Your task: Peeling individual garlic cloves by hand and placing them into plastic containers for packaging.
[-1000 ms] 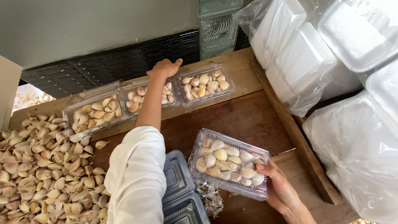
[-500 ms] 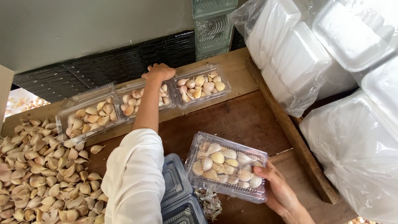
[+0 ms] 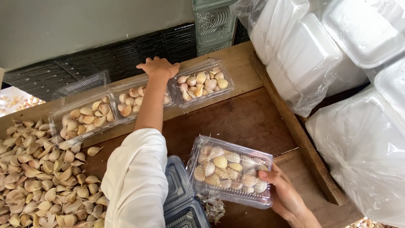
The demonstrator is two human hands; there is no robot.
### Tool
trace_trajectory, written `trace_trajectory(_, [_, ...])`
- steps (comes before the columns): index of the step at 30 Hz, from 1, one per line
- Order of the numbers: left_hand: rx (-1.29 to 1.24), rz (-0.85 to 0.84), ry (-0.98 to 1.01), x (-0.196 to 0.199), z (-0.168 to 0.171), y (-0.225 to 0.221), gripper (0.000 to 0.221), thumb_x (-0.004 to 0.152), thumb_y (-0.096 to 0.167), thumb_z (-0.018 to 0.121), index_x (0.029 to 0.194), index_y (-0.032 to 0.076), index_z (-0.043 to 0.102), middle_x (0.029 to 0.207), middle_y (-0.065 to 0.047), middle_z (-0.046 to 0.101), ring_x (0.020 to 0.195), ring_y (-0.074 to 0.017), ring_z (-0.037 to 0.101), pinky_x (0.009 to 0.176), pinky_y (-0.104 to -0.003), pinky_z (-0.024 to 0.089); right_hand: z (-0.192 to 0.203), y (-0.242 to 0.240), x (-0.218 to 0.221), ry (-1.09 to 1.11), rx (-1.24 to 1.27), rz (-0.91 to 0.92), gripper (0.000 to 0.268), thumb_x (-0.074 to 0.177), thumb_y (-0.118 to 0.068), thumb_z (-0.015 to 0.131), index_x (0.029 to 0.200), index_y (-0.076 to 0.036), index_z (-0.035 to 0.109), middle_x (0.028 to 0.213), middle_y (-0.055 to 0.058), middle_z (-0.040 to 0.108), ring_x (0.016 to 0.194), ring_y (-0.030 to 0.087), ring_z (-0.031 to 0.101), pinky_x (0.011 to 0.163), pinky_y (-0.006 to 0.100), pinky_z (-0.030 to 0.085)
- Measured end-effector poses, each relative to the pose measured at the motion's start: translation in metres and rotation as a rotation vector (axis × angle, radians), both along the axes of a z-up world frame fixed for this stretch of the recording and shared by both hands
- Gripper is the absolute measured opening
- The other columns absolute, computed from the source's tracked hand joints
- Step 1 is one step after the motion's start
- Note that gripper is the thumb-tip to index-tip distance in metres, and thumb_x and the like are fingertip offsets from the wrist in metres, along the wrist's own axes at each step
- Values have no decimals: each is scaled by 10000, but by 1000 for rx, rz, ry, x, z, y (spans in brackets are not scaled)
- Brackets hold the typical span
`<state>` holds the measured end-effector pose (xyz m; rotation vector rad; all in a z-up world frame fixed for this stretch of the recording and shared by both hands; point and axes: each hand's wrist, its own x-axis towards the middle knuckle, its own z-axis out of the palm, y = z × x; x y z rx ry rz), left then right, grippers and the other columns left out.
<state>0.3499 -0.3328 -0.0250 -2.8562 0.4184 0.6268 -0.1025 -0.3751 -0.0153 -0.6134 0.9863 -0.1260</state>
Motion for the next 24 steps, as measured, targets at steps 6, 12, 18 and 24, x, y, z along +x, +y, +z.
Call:
trace_trajectory(6, [-59, 18, -13, 8, -8, 0, 778, 1033, 666, 225, 1414, 90, 581, 1598, -104, 411, 1528, -340, 260, 1163, -658, 246, -11, -3, -6, -32, -16, 25, 635, 761, -28, 538, 1395, -10, 499, 1259, 355, 628, 1035, 517, 591, 882, 642, 471])
trace_trajectory(12, [-490, 187, -22, 21, -13, 12, 524, 1022, 593, 524, 1183, 103, 617, 1373, -102, 572, 1359, -327, 435, 1082, -530, 396, -6, -1, -5, 5, 12, 16, 627, 768, -5, 519, 1395, -9, 490, 1279, 366, 614, 1069, 532, 573, 920, 654, 452])
trace_trajectory(18, [-860, 263, -18, 18, 9, 22, 558, 999, 351, 594, 542, 226, 302, 544, 68, 345, 496, -151, 359, 535, -333, 286, -11, -2, -7, -4, -7, 20, 604, 771, -20, 525, 1374, -17, 492, 1269, 344, 618, 1062, 516, 580, 898, 643, 459])
trace_trajectory(24, [-1250, 151, -13, -6, 38, 34, 325, 992, 368, 505, 747, 194, 381, 690, 53, 395, 668, -117, 392, 693, -328, 328, 23, 4, 8, 53, -3, 45, 688, 715, -32, 487, 1400, -9, 429, 1323, 376, 581, 1136, 533, 540, 1009, 637, 426])
